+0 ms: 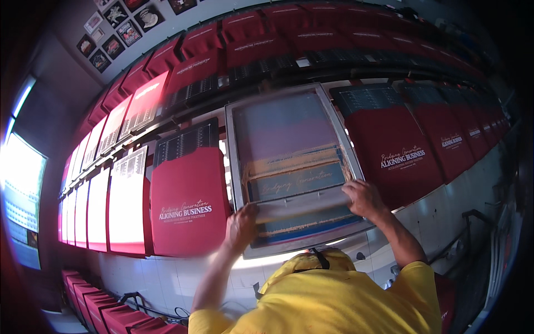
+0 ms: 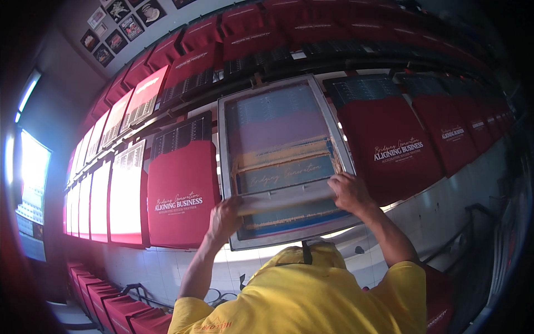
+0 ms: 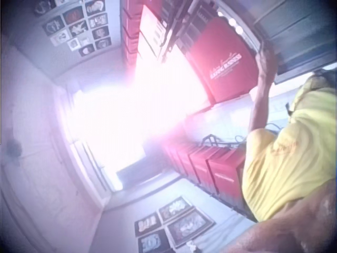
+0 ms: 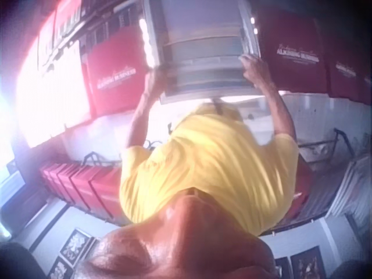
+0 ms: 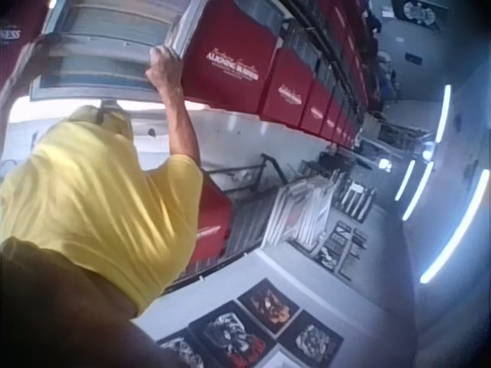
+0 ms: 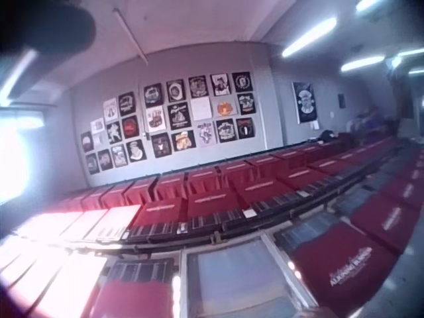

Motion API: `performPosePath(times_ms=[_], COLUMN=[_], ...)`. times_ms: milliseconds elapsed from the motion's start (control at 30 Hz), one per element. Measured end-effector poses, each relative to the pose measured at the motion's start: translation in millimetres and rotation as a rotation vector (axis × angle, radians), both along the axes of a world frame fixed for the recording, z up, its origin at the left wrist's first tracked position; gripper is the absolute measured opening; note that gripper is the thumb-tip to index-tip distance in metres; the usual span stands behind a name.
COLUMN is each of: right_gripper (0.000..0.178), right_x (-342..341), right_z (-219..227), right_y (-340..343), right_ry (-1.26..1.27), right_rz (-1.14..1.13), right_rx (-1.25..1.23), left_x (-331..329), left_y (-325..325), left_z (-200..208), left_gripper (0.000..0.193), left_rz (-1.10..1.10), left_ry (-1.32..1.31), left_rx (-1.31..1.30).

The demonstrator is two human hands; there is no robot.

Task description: The person performs screen printing by moving a screen frame over t-shirts on a long table, applying ink with a squeegee, and lifting the frame to advance to the next shirt.

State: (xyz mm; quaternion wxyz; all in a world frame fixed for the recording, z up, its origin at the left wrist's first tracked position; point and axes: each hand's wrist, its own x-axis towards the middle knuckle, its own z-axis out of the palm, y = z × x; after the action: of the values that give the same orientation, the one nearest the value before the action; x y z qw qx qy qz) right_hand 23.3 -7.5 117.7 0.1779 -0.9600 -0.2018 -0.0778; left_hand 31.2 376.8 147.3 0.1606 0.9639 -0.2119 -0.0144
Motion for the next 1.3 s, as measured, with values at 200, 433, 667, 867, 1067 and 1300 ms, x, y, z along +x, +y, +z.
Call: performPosePath(times_ms=[200, 433, 667, 867, 1067, 1300], right_gripper=[0.035, 0.048, 0.06, 0.029, 0.02, 0.031], right_x=[-75, -107, -110, -60, -35, -31], right_z=[-43, -48, -51, -70, -139, -148], right_y=[6, 10, 4, -18, -41, -45], right_ry=[-0.155, -0.021, -0.026, -0.244, -0.082, -0.014], right_rz=[0.001, -0.025, -0.055, -0.68, -0.794, -0.776], right_rx=[-0.01, -0.143, 0.05, 0.218, 0.425, 0.189], left_x=[-77, -107, -102, -64, -34, -30], left_y=[1, -4, 12, 64, 79, 62], left_z=[-53, -70, -65, -105, -145, -130], left_gripper=[0.042, 0.052, 0.061, 0.041, 0.027, 0.029], left_rz=[-0.003, -0.155, -0.216, 0.36, 0.531, 0.721], left_ry=[-0.039, -0.178, -0.08, 0.028, 0.27, 0.293], left_rx=[0.001, -0.094, -0.263, -0.31, -0.674, -0.658])
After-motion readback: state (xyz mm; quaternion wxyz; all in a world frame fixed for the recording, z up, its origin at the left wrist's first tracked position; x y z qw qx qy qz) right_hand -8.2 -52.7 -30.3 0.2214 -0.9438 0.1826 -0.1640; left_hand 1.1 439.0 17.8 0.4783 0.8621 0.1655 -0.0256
